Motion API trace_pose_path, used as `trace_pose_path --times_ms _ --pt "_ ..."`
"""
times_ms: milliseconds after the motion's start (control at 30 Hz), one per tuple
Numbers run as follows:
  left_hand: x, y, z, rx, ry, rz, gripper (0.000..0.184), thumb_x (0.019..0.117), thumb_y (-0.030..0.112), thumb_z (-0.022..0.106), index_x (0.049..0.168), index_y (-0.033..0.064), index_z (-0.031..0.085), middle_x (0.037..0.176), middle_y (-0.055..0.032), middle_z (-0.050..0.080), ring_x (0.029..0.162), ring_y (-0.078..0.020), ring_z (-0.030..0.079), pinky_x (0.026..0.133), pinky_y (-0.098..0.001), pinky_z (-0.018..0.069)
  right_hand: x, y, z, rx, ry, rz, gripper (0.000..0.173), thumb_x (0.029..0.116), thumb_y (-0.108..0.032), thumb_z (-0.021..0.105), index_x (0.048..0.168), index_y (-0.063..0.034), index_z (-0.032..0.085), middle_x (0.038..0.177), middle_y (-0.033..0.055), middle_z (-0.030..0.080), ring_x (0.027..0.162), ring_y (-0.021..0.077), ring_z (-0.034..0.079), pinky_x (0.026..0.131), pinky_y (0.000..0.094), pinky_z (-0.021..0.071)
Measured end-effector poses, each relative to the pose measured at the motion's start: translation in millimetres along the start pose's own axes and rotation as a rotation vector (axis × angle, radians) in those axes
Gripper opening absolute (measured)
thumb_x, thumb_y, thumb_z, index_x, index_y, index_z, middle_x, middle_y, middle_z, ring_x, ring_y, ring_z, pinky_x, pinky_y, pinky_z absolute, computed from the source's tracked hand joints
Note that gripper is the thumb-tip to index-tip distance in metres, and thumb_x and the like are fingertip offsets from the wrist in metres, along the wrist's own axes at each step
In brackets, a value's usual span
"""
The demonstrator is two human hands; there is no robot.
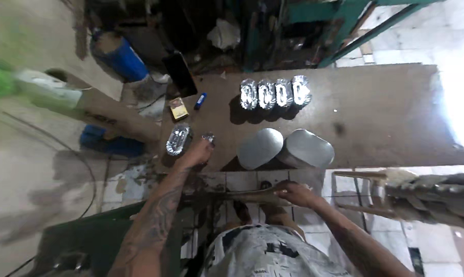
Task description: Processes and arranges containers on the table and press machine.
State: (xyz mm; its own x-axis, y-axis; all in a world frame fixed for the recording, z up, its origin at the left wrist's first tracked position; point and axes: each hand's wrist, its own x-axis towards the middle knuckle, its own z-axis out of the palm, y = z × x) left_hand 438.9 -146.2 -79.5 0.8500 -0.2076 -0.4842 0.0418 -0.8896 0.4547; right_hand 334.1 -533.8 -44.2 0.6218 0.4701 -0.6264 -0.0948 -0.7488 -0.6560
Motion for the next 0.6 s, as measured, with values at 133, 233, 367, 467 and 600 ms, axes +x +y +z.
trace_pose_path --times_ms 133,233,367,467,600 --pt "4.9 -2.9 1.2 0.033 0.014 -0.065 0.038 0.1007 0.031 0.064 0.111 -0.0049 0.068 0.106 -0.0279 0.067 0.099 -0.0441 0.066 0.089 -0.0666 0.0516 -31.5 -14.5 -46.2 -0.307 0.847 -0.51 0.043 0.0965 -0.039 0.066 0.111 0.0003 0.075 0.11 0.0179 0.074 0.107 0.0342 0.07 0.096 0.0517 0.0555" --pt "-8.0 29.4 -13.5 0.007 0.142 -0.084 0.06 0.0961 0.043 0.07 0.132 -0.0051 0.06 0.13 -0.0361 0.056 0.119 -0.0522 0.058 0.099 -0.0714 0.0452 3.3 8.1 -94.8 -0.675 0.676 -0.465 0.062 0.0892 -0.059 0.069 0.12 -0.0061 0.071 0.117 0.0124 0.073 0.119 0.0327 0.065 0.122 0.0597 0.0269" --pt "-54.1 138.4 -23.0 -0.2 0.353 0.06 0.058 0.1017 0.042 0.062 0.138 -0.003 0.056 0.141 -0.0303 0.052 0.125 -0.0453 0.057 0.103 -0.0629 0.0465 17.8 27.6 -102.2 -0.522 0.503 -0.577 0.045 0.1038 -0.043 0.053 0.118 -0.0037 0.07 0.111 0.0109 0.073 0.114 0.0252 0.067 0.123 0.0518 0.0289" --pt "-50.5 218.3 -1.6 -0.022 0.143 0.098 0.053 0.0979 0.044 0.066 0.131 0.0034 0.063 0.123 -0.0225 0.066 0.11 -0.0379 0.067 0.095 -0.0592 0.0525 11.3 23.0 -111.5 -0.307 0.399 -0.577 0.046 0.1076 -0.038 0.045 0.121 -0.0023 0.07 0.116 0.0106 0.072 0.12 0.0222 0.065 0.125 0.0513 0.0242" --pt "-8.8 212.4 1.5 -0.031 -0.236 0.169 0.042 0.0952 0.035 0.072 0.128 0.0102 0.063 0.101 -0.0117 0.071 0.092 -0.0277 0.069 0.082 -0.0528 0.0569 12.9 26.9 -119.3 -0.219 0.348 -0.608 0.047 0.1085 -0.037 0.041 0.121 -0.0027 0.07 0.115 0.0091 0.072 0.118 0.0209 0.065 0.125 0.0536 0.0244"
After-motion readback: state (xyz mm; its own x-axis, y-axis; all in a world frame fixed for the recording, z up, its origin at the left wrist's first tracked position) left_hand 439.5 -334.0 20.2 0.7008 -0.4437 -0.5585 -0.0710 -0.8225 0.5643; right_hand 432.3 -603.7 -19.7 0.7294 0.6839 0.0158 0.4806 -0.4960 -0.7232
